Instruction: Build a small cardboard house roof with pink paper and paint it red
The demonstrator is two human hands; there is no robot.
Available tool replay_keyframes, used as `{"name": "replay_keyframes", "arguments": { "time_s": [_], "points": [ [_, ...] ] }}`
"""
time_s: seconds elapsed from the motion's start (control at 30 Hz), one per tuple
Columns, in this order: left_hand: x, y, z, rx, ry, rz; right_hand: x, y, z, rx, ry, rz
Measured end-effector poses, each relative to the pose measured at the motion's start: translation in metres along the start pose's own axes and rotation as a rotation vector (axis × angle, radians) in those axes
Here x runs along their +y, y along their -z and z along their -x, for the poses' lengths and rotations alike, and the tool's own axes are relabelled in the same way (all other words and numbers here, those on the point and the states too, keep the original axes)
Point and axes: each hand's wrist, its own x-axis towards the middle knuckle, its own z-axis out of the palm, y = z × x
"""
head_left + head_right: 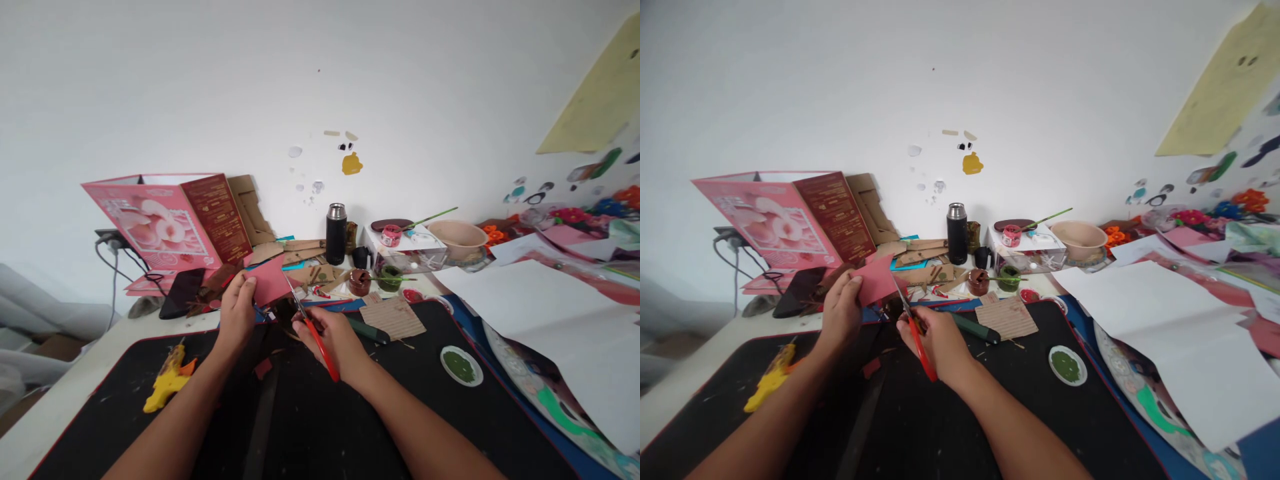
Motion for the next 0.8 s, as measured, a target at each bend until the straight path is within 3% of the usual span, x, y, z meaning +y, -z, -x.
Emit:
{"name": "replay_keyframes", "arguments": {
  "time_s": [0.33, 0.57, 0.8],
  "points": [
    [0.000, -0.001, 0.001, -0.002, -0.002, -0.001, -0.003, 0.001, 0.003, 0.037, 0.045, 0.153],
    [0.003, 0.004, -0.001, 0.020, -0.030, -0.039, -0.013, 0.003, 0.007, -0.113, -0.134, -0.065],
    [0.002, 0.008, -0.003, -0.013, -0.058, -0.020, -0.008, 0.002, 0.005, -0.135, -0.130, -0.205]
  ]
}}
